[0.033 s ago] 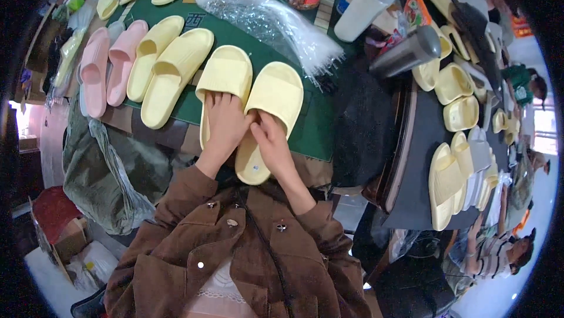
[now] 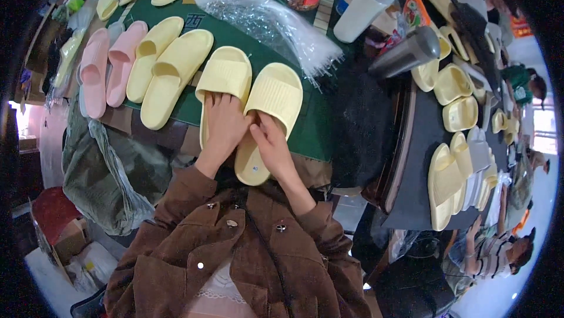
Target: Manually assembling or finishing plastic slide-style sandals by threading or inspecting components.
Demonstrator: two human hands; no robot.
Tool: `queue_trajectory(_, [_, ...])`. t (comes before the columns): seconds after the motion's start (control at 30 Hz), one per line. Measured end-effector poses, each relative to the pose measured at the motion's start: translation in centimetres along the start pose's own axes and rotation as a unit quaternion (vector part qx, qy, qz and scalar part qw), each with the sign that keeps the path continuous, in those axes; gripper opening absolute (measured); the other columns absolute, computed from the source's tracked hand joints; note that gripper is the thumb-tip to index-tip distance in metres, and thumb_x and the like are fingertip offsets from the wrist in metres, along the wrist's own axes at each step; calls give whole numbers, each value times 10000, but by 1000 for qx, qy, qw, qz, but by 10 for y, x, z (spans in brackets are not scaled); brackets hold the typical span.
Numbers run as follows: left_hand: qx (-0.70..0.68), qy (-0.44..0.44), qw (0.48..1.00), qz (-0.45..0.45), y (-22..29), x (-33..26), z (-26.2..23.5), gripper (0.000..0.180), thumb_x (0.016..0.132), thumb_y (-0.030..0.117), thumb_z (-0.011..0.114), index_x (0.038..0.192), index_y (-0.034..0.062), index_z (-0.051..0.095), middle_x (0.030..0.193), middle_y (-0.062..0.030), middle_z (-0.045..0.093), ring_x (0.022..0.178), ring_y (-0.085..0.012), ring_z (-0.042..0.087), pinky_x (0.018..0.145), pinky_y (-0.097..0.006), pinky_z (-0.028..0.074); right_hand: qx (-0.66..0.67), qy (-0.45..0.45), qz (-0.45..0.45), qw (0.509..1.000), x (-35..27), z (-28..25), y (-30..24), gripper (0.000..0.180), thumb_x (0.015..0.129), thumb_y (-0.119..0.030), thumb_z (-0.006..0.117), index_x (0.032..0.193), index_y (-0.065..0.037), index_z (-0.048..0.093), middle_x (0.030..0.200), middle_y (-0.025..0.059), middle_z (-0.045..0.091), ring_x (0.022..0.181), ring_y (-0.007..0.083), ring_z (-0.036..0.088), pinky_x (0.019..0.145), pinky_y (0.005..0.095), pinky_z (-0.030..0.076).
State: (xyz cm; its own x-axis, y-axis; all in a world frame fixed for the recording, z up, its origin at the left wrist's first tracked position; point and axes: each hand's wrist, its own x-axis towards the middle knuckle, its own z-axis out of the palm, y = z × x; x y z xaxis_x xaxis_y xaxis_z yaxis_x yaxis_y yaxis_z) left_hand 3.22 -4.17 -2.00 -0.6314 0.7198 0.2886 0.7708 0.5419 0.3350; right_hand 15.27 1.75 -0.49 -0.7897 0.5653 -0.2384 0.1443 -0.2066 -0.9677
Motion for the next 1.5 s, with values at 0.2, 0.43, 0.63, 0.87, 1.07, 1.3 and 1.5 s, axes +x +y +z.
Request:
queue_trajectory(0.2, [6,-4,1000,2,-12,2,7,450,643,292,706,961,-24,661,1016,-179,594,1092,-345,490,1065,-518,228,-264,-36,-176,948,-16,-10,-38,350,917,-71,527,1252,29,515,1232,177,557,1102,244,555,905,289,432])
queue_trajectory(0.43, [-6,-1,1000,-2,-3,-3,1,362,630,227,686,892,-23,673,1011,-168,595,1078,-338,486,1048,-526,247,-263,91,-207,938,41,-42,-77,191,914,-69,521,1032,8,650,934,133,665,797,182,630,701,283,479])
queue_trajectory(0.63, [-39,-6,999,-5,4,-21,-9,339,643,206,683,874,-41,669,1013,-190,587,1087,-359,475,1056,-534,234,-474,52,-88,875,77,-39,-57,344,896,-338,524,913,-23,662,770,192,629,747,357,628,654,385,479])
queue_trajectory(0.87, [-38,-16,999,-10,4,-21,-8,333,637,228,699,838,-36,679,1024,-191,577,1103,-360,464,1062,-541,221,-477,34,-4,878,92,-15,-61,314,838,-325,595,825,-19,667,734,151,648,684,296,631,627,356,474])
queue_trajectory(1.07, [-43,-11,999,-9,1,-22,-8,338,633,243,698,823,-36,677,1027,-191,565,1102,-363,455,1060,-545,212,-412,85,-113,900,99,-16,-50,228,836,-215,623,834,12,643,760,130,653,673,236,626,651,324,485])
queue_trajectory(1.3, [-64,-8,998,0,0,-23,-6,362,640,244,683,859,-44,662,1037,-189,561,1090,-363,454,1045,-521,230,-304,22,-205,930,119,-18,-43,182,868,-142,601,919,27,641,843,118,666,729,166,619,686,289,483])
queue_trajectory(1.5, [-36,-119,992,-16,0,-21,-27,361,761,294,654,866,-51,631,998,-200,565,1009,-399,484,992,-520,281,-323,48,-256,910,128,-17,-36,97,841,-57,586,861,33,617,767,134,623,698,224,655,621,319,493])
